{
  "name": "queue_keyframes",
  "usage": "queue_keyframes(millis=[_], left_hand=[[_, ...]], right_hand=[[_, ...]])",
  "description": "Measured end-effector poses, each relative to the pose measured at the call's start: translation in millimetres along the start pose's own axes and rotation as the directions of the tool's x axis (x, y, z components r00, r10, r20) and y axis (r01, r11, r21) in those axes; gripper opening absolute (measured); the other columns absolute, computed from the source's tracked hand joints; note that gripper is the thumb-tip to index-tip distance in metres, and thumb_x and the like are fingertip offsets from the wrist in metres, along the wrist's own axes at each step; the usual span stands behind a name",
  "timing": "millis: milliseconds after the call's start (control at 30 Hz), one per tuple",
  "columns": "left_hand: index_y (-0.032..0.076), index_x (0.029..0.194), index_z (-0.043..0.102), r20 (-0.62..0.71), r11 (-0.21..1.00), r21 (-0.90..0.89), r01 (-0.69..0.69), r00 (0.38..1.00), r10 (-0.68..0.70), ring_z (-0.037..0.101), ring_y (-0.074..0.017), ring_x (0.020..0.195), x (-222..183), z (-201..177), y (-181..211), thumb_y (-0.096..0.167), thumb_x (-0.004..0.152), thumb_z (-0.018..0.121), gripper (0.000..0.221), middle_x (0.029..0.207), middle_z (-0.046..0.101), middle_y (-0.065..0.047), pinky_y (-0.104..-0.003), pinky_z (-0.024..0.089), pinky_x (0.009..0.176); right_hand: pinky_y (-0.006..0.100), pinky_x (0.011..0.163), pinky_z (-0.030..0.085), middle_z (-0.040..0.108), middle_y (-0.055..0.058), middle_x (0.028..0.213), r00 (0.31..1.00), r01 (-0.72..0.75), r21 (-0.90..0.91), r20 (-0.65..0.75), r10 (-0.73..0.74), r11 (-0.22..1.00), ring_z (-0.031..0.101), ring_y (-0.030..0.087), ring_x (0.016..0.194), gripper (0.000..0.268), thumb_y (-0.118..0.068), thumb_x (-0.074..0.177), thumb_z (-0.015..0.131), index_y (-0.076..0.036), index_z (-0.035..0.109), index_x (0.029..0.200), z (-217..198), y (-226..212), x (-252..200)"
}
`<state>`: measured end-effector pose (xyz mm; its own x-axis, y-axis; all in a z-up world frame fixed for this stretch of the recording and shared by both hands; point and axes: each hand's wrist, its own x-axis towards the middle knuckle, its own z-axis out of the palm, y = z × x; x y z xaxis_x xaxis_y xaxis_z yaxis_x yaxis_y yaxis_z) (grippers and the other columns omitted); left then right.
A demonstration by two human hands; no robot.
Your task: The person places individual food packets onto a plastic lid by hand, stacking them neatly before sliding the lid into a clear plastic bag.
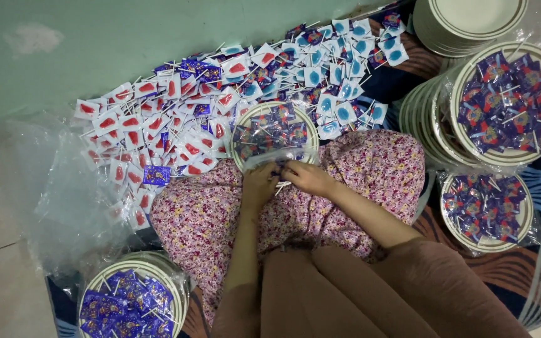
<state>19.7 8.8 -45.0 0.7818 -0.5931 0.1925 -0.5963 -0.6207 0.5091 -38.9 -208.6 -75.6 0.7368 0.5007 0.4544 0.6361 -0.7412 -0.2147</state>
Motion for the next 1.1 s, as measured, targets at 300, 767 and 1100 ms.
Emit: queue_keyframes(millis=[300,767,1100], left_hand=[[0.017,0.091,0.058,-0.25,0.823,0.568,-0.006,0.951,0.179,0.065,-0.0089,0.056,-5,16,9,0.022,0.101,0.063,0.012,0.083,0.06,0.003,-0.022,0.054,0.053],[0.012,0.101,0.069,-0.203,0.893,0.449,-0.002,0.974,0.104,0.071,-0.0239,0.086,-5,7,19,0.01,0.096,0.057,0.014,0.091,0.066,-0.007,-0.038,0.056,0.08],[0.01,0.12,0.068,0.035,0.911,0.391,0.131,0.987,-0.157,0.07,-0.0362,0.103,24,-126,117,0.011,0.09,0.058,0.032,0.108,0.073,-0.015,-0.052,0.052,0.093]], right_hand=[[0.045,0.072,0.058,0.058,0.018,0.108,0.985,-0.131,0.112,-0.097,0.142,0.985,0.069,0.038,0.088,0.027,-0.023,0.097,0.054,-0.009,0.065,0.117,0,9,15],[0.037,0.074,0.059,0.066,0.011,0.112,0.987,-0.16,-0.104,-0.013,0.159,0.982,0.071,0.03,0.094,0.011,-0.018,0.102,0.055,-0.017,0.065,0.106,-10,0,12],[0.035,0.073,0.055,0.062,0.003,0.093,0.992,-0.123,-0.367,-0.074,0.103,0.922,0.065,0.025,0.09,0.002,-0.02,0.096,0.064,-0.021,0.065,0.098,-35,-15,42]])
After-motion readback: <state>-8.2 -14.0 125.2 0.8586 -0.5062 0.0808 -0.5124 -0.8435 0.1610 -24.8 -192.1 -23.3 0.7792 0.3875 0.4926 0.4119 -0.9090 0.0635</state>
